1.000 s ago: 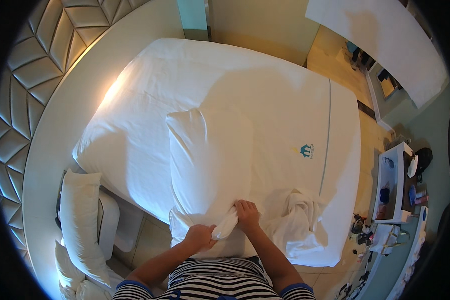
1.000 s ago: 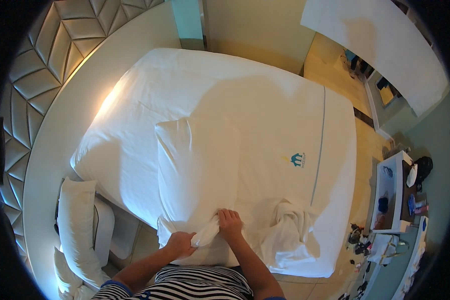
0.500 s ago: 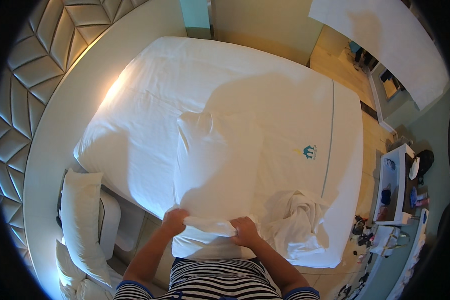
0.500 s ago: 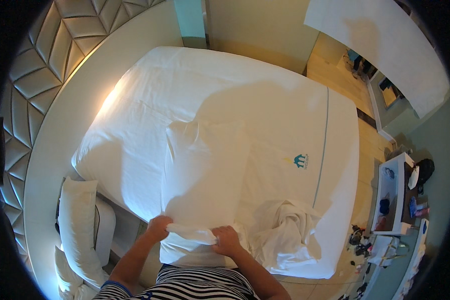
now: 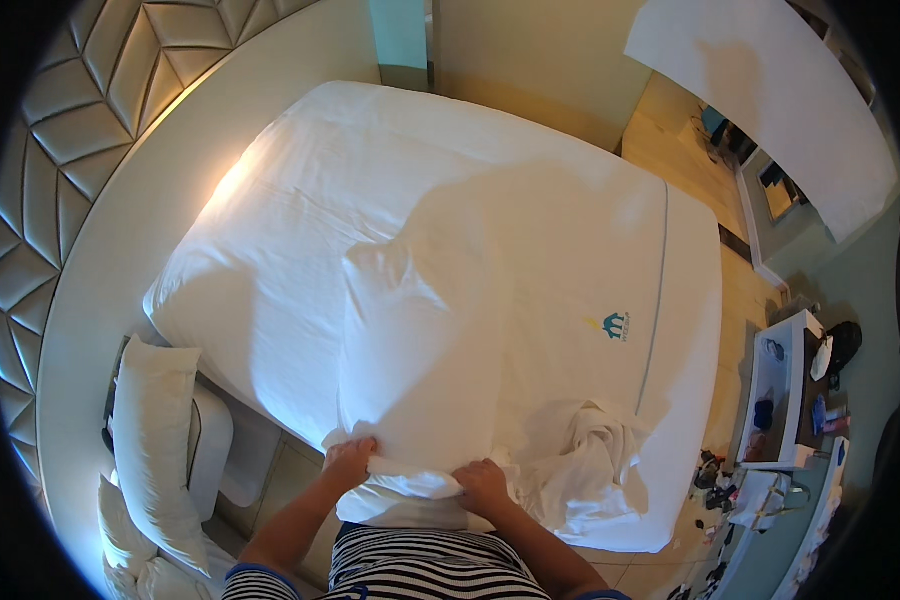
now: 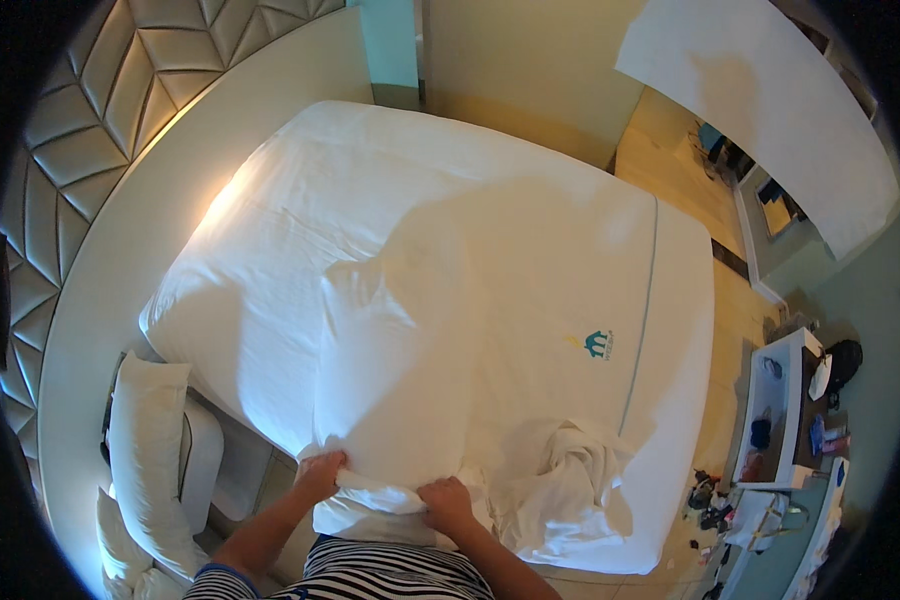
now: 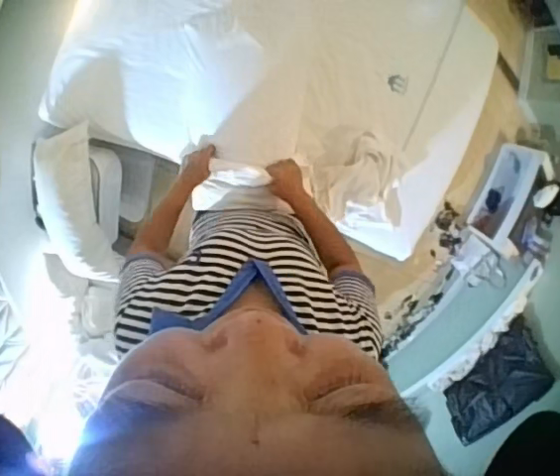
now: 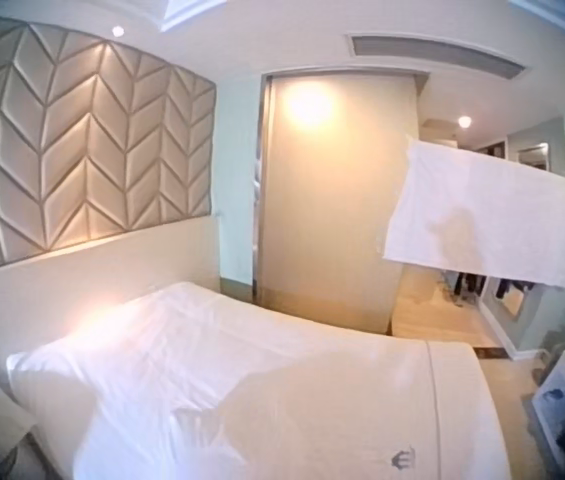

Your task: The person adjusts a white mattress on a bed frame and then places a white pillow into a pillowcase. The person smooths the mattress surface and aligns it before handling the pillow and pillowcase.

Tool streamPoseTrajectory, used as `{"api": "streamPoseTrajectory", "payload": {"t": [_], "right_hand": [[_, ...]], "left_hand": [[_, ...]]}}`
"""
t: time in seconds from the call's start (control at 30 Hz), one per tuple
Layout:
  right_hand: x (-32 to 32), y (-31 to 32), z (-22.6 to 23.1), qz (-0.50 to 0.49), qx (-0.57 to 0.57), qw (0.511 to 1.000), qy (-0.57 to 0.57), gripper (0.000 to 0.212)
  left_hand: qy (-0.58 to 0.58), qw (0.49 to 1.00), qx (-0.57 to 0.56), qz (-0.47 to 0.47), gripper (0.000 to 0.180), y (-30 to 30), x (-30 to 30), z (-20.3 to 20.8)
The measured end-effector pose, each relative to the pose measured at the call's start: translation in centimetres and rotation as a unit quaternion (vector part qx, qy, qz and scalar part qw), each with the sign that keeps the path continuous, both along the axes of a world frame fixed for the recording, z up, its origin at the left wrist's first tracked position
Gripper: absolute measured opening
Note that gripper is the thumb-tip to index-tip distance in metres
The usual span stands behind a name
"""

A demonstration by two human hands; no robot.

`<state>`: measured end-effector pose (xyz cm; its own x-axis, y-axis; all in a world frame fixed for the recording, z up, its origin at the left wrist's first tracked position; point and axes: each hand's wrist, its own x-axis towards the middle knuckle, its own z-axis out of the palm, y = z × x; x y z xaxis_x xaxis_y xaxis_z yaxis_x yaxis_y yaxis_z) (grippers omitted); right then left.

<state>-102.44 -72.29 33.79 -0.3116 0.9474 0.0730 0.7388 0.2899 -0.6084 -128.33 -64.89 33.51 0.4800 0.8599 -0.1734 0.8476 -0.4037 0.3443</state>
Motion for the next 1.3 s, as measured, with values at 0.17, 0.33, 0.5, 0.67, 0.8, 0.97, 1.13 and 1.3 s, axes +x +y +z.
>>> {"api": "streamPoseTrajectory", "payload": {"t": [0.17, 0.33, 0.5, 0.67, 0.8, 0.97, 1.13, 1.3], "right_hand": [[2.1, 1.4, -1.2, -0.053, 0.036, 0.997, -0.034, 0.026], [2.6, 2.8, 0.1, -0.159, 0.011, 0.987, -0.008, 0.021], [5.9, 2.9, -1.1, -0.16, -0.1, 0.981, -0.046, 0.02], [5.1, 1.7, 0.1, -0.045, -0.079, 0.993, 0.077, 0.025], [3.4, 2.5, 1.1, -0.019, -0.095, 0.995, 0.005, 0.028], [2.3, 3.5, 0.9, -0.068, -0.017, 0.995, -0.068, 0.03], [1.4, 5.2, 0.8, -0.117, 0.093, 0.987, -0.066, 0.026], [3.0, 5.3, -0.2, -0.053, -0.036, 0.996, -0.06, 0.024]], "left_hand": [[-0.112, 0.974, 0.197, 0.016, 0.021, 3.7, 0.6, 0.2], [-0.128, 0.99, -0.041, 0.05, 0.018, 3.6, 1.5, 0.0], [-0.146, 0.984, -0.104, -0.022, 0.021, -1.0, 3.4, 1.8], [-0.12, 0.978, -0.168, 0.009, 0.03, -0.2, 1.7, 3.0], [-0.108, 0.994, -0.031, 0.009, 0.031, 2.1, 1.5, 1.4], [-0.177, 0.977, 0.07, 0.091, 0.03, 4.5, 3.2, -0.1], [-0.177, 0.976, -0.073, 0.102, 0.035, 2.5, 5.3, -1.0], [-0.202, 0.971, -0.125, 0.012, 0.039, -0.7, 6.0, 1.5]]}}
